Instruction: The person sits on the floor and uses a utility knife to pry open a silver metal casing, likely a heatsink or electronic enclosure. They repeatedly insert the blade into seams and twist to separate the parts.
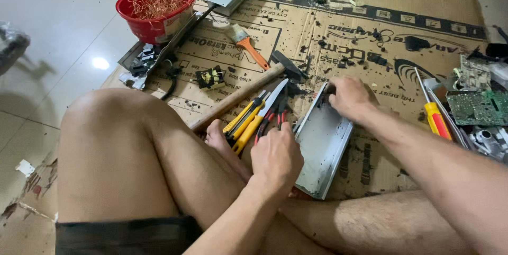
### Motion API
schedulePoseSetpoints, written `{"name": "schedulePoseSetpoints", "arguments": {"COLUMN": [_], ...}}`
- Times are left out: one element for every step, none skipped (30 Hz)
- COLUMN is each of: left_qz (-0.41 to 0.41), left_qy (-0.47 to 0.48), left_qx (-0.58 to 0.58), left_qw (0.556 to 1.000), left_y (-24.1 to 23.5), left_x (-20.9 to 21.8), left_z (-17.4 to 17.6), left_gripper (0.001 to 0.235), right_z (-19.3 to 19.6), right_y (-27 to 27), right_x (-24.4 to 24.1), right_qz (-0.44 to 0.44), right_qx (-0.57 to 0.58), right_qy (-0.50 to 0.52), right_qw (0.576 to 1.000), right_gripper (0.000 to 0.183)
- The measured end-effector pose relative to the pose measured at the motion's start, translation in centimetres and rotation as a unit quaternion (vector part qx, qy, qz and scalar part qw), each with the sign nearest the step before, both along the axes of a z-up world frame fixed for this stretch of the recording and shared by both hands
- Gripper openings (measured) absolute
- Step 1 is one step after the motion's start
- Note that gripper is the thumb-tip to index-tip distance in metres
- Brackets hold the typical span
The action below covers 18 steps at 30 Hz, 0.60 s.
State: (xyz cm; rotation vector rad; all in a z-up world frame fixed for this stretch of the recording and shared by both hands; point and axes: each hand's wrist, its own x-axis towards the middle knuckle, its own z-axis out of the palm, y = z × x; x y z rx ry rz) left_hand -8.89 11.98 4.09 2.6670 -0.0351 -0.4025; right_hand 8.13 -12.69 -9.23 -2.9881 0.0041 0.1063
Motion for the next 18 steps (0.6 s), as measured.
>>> {"name": "schedulePoseSetpoints", "arguments": {"left_qz": [-0.002, 0.002, 0.009, 0.009, 0.008, 0.007, 0.007, 0.006, 0.005, 0.007, 0.005, 0.004, 0.005, 0.005, 0.004, 0.005, 0.013, 0.021], "left_qy": [0.000, 0.008, 0.017, 0.020, 0.022, 0.024, 0.023, 0.019, 0.016, 0.017, 0.009, 0.002, 0.001, 0.021, 0.041, 0.040, 0.050, 0.060], "left_qx": [0.001, -0.012, -0.024, -0.024, -0.023, -0.022, -0.023, -0.023, -0.024, -0.027, -0.029, -0.031, -0.030, -0.035, -0.041, -0.039, -0.044, -0.048], "left_qw": [1.000, 1.000, 1.000, 0.999, 0.999, 0.999, 0.999, 1.000, 1.000, 0.999, 1.000, 1.000, 1.000, 0.999, 0.998, 0.998, 0.998, 0.997], "left_y": [-0.1, -0.2, -0.2, -0.3, -0.4, -0.6, -0.6, -0.6, -0.7, -0.8, -0.8, -0.7, -0.6, -0.6, -0.5, -0.2, -0.2, -0.3], "left_x": [0.0, 0.0, -0.3, -0.4, -0.4, -0.4, -0.2, 0.0, 0.1, 0.0, 0.0, -0.1, -0.2, -0.3, -0.4, -0.4, -0.4, -0.4], "left_z": [-0.1, -0.2, -0.4, -0.6, -0.6, -0.6, -1.1, -1.6, -2.2, -2.1, -1.9, -1.8, -1.4, -1.0, -0.5, -0.5, -0.5, -0.4], "left_gripper": [0.038, 0.035, 0.032, 0.032, 0.032, 0.031, 0.031, 0.030, 0.029, 0.029, 0.029, 0.028, 0.028, 0.029, 0.030, 0.030, 0.031, 0.031], "right_z": [2.2, 4.5, 6.6, 6.1, 5.8, 5.5, 5.2, 4.9, 4.6, 3.4, 2.2, 1.1, 4.1, 7.2, 10.3, 8.7, 7.3, 5.8], "right_y": [1.1, 2.2, 3.5, 3.1, 2.8, 2.5, 2.2, 1.8, 1.3, 1.0, 0.8, 0.6, 2.4, 4.2, 6.0, 4.8, 3.2, 1.6], "right_x": [-1.0, -2.1, -3.3, -3.1, -2.7, -2.3, -2.0, -1.7, -1.5, -1.2, -0.9, -0.6, -2.7, -4.8, -7.0, -5.9, -4.9, -3.8], "right_qz": [-0.002, -0.003, -0.002, -0.003, -0.005, -0.007, -0.006, -0.017, -0.027, -0.025, -0.044, -0.063, -0.062, -0.117, -0.172, -0.171, -0.167, -0.162], "right_qx": [0.001, -0.001, -0.003, -0.002, -0.010, -0.017, -0.018, -0.024, -0.032, -0.035, -0.049, -0.062, -0.061, -0.078, -0.094, -0.093, -0.040, 0.013], "right_qy": [0.000, 0.026, 0.053, 0.055, 0.071, 0.086, 0.085, 0.083, 0.081, 0.082, 0.086, 0.090, 0.089, 0.084, 0.081, 0.080, 0.056, 0.032], "right_qw": [1.000, 1.000, 0.999, 0.998, 0.997, 0.996, 0.996, 0.996, 0.996, 0.996, 0.994, 0.992, 0.992, 0.986, 0.977, 0.978, 0.984, 0.986], "right_gripper": [0.045, 0.042, 0.040, 0.040, 0.039, 0.038, 0.038, 0.036, 0.035, 0.035, 0.037, 0.039, 0.039, 0.039, 0.041, 0.041, 0.043, 0.048]}}
